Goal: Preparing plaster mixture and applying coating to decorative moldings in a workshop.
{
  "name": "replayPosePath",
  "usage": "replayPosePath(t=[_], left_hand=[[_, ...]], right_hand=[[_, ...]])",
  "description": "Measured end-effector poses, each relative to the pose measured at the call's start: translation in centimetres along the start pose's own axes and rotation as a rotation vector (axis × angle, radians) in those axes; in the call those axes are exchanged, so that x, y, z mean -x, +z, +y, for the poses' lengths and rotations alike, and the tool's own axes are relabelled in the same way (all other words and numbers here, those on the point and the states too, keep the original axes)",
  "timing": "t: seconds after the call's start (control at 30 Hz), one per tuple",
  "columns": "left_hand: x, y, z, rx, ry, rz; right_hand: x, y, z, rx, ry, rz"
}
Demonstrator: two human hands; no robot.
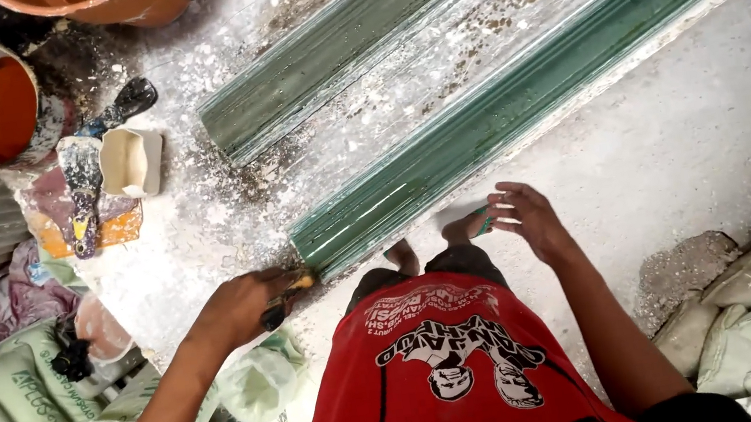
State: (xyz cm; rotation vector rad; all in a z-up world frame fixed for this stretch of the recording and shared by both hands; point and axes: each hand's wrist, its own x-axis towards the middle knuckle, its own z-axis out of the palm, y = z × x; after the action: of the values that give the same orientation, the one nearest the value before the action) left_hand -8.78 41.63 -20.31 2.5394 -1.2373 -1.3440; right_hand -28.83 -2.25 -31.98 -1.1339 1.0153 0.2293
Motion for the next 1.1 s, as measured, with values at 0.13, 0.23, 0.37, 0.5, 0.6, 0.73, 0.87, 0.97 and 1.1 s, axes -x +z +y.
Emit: replayPosePath(t=[0.13,0.23,0.37,0.5,0.6,0.73,0.87,0.97,1.1], left_hand=[[-6.0,2.4,0.1,-0.027,0.097,0.038],[-10.3,0.5,3.5,-0.085,0.226,0.108],[-17.2,-1.9,9.0,-0.078,0.350,0.211],[-23.3,-5.2,14.0,-0.099,0.416,0.232],[-29.4,-5.8,17.4,-0.118,0.390,0.236],[-35.0,-8.7,22.9,-0.144,0.366,0.240],[-41.3,-10.9,27.6,-0.176,0.367,0.264],[-46.2,-12.3,31.4,-0.196,0.374,0.275],[-49.8,-17.2,38.7,-0.166,0.325,0.237]], right_hand=[[1.4,-0.4,-1.8,0.033,0.004,0.032],[3.0,-1.1,-2.8,0.065,0.012,0.070],[4.5,-3.4,-2.6,0.021,0.033,0.171],[5.5,-4.8,-3.1,-0.047,0.038,0.228],[6.7,-6.0,-4.3,-0.027,-0.001,0.237],[6.5,-8.4,-5.5,-0.083,-0.026,0.265],[7.6,-10.5,-10.6,-0.171,-0.039,0.272],[7.6,-13.6,-14.9,-0.230,-0.036,0.252],[-0.8,-24.0,-11.4,-0.236,-0.080,0.208]])
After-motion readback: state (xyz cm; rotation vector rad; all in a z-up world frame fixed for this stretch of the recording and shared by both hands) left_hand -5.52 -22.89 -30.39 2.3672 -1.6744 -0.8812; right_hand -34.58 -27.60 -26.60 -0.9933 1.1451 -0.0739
